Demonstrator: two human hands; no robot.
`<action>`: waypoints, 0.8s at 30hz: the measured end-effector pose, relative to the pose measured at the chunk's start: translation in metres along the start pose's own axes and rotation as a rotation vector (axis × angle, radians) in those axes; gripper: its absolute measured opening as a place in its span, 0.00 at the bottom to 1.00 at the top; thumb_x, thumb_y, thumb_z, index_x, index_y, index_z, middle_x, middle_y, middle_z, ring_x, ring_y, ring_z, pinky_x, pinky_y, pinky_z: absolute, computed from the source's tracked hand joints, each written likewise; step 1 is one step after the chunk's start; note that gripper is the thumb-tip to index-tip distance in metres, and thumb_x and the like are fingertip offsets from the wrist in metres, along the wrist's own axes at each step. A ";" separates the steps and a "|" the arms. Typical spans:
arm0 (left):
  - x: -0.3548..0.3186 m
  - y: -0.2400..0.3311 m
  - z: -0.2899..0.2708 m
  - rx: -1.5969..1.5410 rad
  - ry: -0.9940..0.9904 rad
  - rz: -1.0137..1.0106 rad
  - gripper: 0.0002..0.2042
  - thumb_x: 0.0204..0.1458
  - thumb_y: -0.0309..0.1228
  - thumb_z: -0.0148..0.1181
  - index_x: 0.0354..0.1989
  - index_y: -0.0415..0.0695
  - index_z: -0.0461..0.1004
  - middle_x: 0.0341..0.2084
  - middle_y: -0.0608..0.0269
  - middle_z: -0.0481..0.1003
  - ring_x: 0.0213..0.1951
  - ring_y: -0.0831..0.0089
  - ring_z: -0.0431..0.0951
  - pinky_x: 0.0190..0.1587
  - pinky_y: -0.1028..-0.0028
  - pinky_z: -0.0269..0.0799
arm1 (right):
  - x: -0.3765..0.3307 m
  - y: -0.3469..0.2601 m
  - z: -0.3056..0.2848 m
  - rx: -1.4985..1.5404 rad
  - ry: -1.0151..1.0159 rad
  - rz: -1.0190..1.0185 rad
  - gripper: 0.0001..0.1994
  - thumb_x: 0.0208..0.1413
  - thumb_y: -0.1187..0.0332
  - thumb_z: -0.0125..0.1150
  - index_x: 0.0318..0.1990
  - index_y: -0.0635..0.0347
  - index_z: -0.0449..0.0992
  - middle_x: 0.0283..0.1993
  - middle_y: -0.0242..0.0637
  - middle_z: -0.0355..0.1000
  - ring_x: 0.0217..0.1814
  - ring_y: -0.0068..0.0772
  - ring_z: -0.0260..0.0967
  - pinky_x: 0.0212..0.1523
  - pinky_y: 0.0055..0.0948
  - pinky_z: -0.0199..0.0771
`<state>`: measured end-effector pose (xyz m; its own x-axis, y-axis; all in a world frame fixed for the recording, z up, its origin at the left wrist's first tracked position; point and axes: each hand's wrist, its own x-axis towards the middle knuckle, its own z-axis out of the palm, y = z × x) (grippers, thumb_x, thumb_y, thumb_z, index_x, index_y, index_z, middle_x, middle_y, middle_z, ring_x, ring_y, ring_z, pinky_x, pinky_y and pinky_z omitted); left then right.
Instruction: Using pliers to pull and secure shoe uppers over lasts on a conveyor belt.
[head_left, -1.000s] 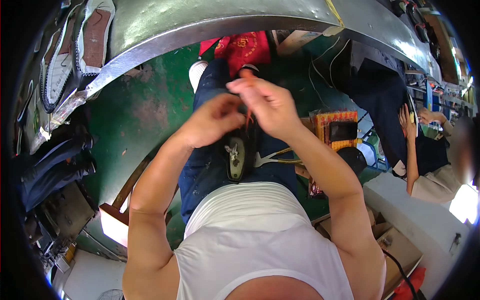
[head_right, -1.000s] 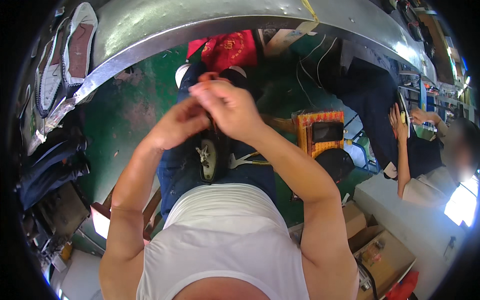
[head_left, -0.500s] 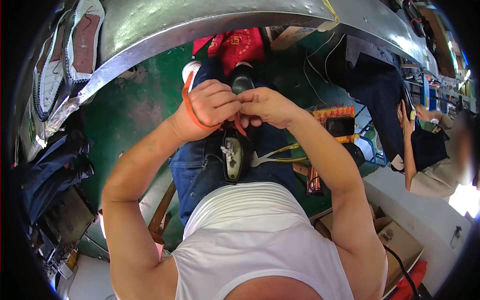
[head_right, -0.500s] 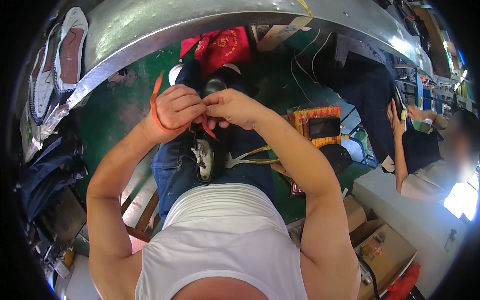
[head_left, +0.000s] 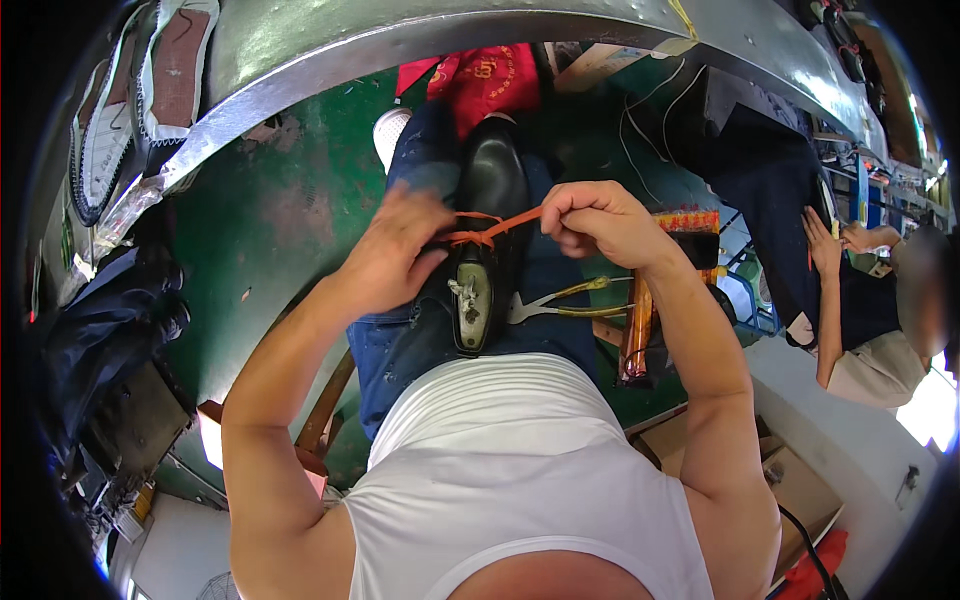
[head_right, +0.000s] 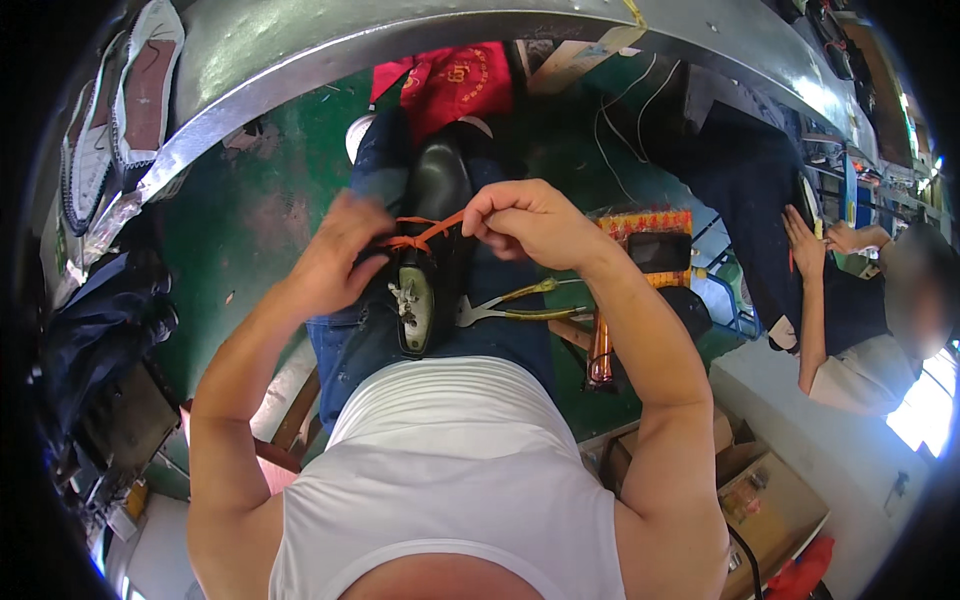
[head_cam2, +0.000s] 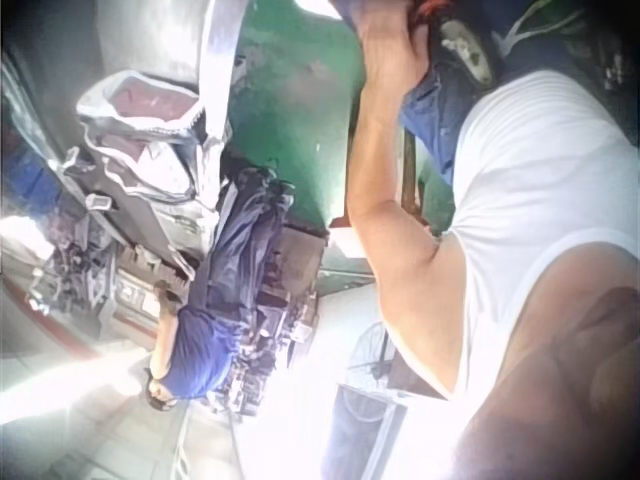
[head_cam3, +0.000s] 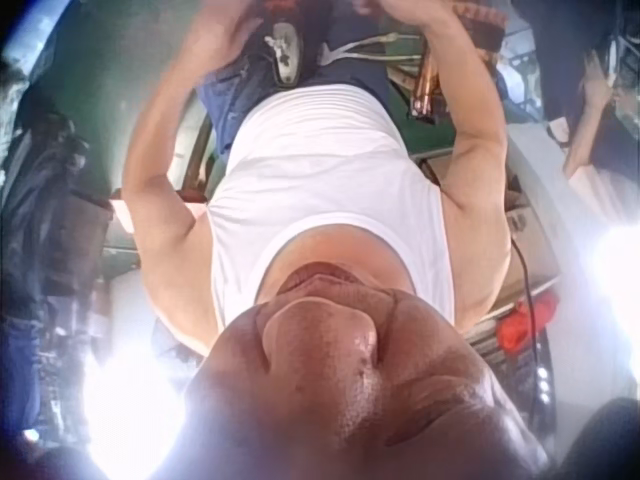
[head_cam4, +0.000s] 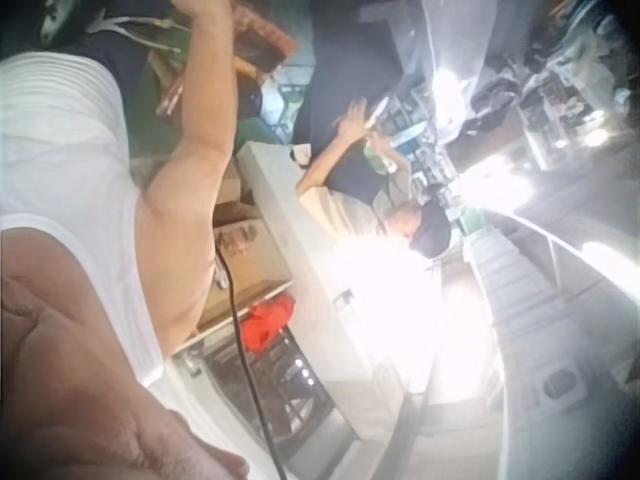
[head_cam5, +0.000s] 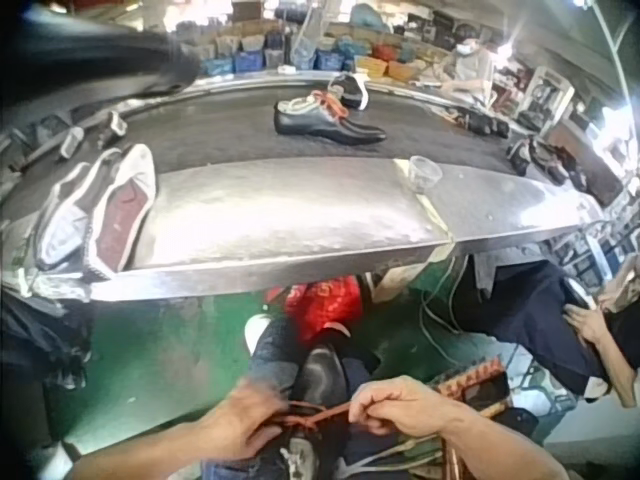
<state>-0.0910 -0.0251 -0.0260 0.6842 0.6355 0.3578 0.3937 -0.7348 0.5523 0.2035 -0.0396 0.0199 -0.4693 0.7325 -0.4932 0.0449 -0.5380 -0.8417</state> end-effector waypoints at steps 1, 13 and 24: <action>-0.009 -0.007 0.003 -0.207 -0.267 -0.169 0.07 0.52 0.26 0.64 0.36 0.38 0.75 0.27 0.61 0.75 0.32 0.64 0.76 0.37 0.67 0.72 | -0.004 -0.002 -0.003 -0.066 -0.035 -0.011 0.06 0.54 0.76 0.53 0.30 0.66 0.77 0.31 0.33 0.72 0.35 0.23 0.71 0.39 0.24 0.71; -0.013 -0.022 -0.007 -1.426 -0.493 -0.841 0.10 0.58 0.30 0.62 0.42 0.37 0.79 0.25 0.68 0.77 0.23 0.84 0.71 0.25 0.82 0.65 | 0.051 0.047 0.029 -0.005 0.435 -0.361 0.09 0.53 0.65 0.70 0.33 0.62 0.85 0.29 0.32 0.79 0.29 0.20 0.73 0.30 0.26 0.72; -0.023 -0.030 -0.032 -0.860 -0.768 -1.074 0.09 0.57 0.31 0.64 0.39 0.39 0.80 0.19 0.68 0.73 0.17 0.84 0.66 0.18 0.81 0.58 | 0.035 0.050 0.029 0.441 0.145 0.086 0.14 0.55 0.58 0.70 0.35 0.63 0.84 0.25 0.26 0.71 0.23 0.13 0.59 0.20 0.19 0.54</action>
<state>-0.1383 -0.0099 -0.0272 0.5669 0.2872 -0.7721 0.6113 0.4816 0.6280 0.1642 -0.0531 -0.0331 -0.3506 0.7113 -0.6092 -0.3154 -0.7021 -0.6384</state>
